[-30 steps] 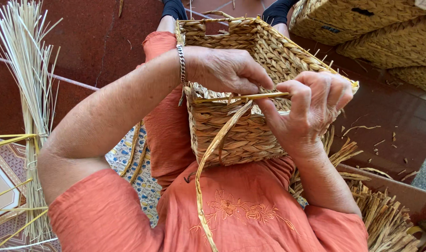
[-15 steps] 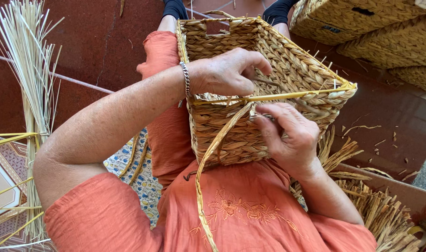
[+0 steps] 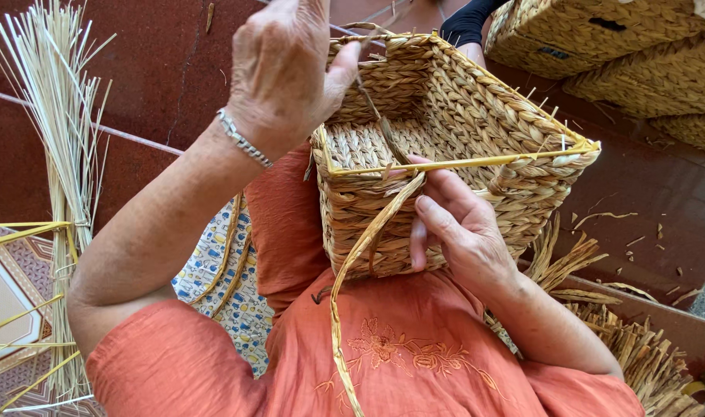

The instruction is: The person weaves a rectangular basket using dried plant fibers, interlacing strands through vertical supports. They trim excess fibers with shears and attach a handle to the basket.

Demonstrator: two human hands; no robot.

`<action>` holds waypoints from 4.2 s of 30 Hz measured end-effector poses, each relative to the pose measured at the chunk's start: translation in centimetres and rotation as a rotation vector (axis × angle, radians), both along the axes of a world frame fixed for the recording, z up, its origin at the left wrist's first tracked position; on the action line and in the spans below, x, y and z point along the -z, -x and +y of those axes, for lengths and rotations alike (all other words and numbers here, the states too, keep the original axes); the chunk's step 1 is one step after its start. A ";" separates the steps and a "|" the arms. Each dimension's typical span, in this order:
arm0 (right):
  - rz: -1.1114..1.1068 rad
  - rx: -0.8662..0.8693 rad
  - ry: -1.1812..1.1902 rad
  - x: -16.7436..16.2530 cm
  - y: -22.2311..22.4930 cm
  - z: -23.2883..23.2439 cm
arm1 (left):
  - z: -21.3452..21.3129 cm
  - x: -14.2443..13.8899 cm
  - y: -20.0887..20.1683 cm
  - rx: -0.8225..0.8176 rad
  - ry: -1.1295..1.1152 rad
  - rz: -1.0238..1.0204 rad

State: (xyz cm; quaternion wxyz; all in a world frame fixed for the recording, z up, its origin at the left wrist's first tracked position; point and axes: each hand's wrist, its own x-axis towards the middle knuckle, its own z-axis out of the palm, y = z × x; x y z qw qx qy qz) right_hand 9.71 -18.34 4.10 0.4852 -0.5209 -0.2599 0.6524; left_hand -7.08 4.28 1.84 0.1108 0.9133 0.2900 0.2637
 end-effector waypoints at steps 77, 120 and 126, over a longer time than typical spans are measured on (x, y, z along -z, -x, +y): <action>-0.208 -0.022 -0.586 2.3 0.9 -3.6 | -10.8 -9.7 6.1 0.175 -0.050 0.620; -1.325 -0.021 0.494 16.8 -13.8 -7.4 | -10.4 -9.8 8.2 0.361 0.075 0.302; -1.207 0.274 0.740 17.6 -14.2 -7.5 | -10.7 -10.0 8.1 0.368 0.090 0.276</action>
